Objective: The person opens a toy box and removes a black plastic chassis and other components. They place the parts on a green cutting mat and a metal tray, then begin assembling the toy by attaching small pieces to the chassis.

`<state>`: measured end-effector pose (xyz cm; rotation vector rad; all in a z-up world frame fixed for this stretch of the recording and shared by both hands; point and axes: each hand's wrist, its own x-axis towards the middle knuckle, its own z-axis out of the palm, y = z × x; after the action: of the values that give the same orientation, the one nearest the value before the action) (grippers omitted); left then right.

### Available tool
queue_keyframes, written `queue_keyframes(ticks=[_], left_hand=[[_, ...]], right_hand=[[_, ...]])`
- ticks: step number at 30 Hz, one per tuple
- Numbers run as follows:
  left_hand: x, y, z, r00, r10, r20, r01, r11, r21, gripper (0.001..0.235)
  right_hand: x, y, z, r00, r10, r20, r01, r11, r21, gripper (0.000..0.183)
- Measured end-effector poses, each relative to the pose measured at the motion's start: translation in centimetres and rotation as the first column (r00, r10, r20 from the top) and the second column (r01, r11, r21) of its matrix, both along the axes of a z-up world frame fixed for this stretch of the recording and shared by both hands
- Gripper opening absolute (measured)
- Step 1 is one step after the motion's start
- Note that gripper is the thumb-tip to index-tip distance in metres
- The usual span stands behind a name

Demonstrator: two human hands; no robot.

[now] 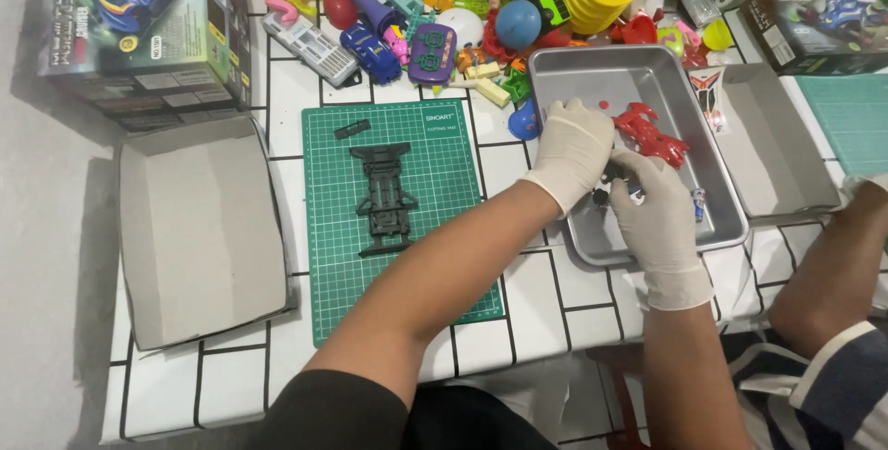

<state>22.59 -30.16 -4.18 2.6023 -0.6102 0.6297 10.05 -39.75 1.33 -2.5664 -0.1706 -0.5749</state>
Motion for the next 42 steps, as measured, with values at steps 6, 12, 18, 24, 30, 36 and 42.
queue_keyframes(ticks=[6, 12, 18, 24, 30, 36, 42], left_hand=[[-1.2, 2.0, 3.1, 0.999, -0.037, -0.032, 0.036, 0.998, -0.044, 0.005], [-2.7, 13.3, 10.0, 0.973, -0.079, -0.215, 0.049, 0.988, -0.143, 0.015], [3.6, 23.8, 3.3, 0.924, 0.145, -0.354, -0.167, 0.985, -0.032, 0.01], [3.5, 26.3, 2.9, 0.848, 0.235, -0.476, -0.241, 0.969, 0.05, 0.016], [3.2, 26.4, 3.4, 0.8, 0.225, -0.557, -0.238, 0.97, 0.05, 0.016], [2.2, 26.4, 4.6, 0.772, 0.233, -0.591, -0.24, 0.968, 0.069, 0.017], [2.1, 26.3, 4.9, 0.778, 0.237, -0.582, -0.242, 0.968, 0.072, 0.017]], right_hand=[[-0.7, 0.5, 1.3, 1.0, 0.017, -0.005, -0.016, 0.982, 0.191, 0.037], [-2.3, 6.0, 4.8, 1.0, 0.024, -0.007, -0.02, 0.926, 0.378, 0.038], [1.3, 14.8, 1.6, 0.956, 0.189, -0.223, -0.145, 0.969, 0.199, 0.031], [6.6, 19.7, -2.6, 0.958, 0.198, -0.207, -0.218, 0.973, -0.078, 0.03], [7.6, 20.5, -3.2, 0.96, 0.192, -0.204, -0.2, 0.98, -0.018, 0.034], [9.0, 21.3, -4.4, 0.965, 0.186, -0.188, -0.179, 0.982, 0.052, 0.023], [9.5, 21.3, -5.1, 0.967, 0.194, -0.162, -0.188, 0.981, 0.052, 0.021]])
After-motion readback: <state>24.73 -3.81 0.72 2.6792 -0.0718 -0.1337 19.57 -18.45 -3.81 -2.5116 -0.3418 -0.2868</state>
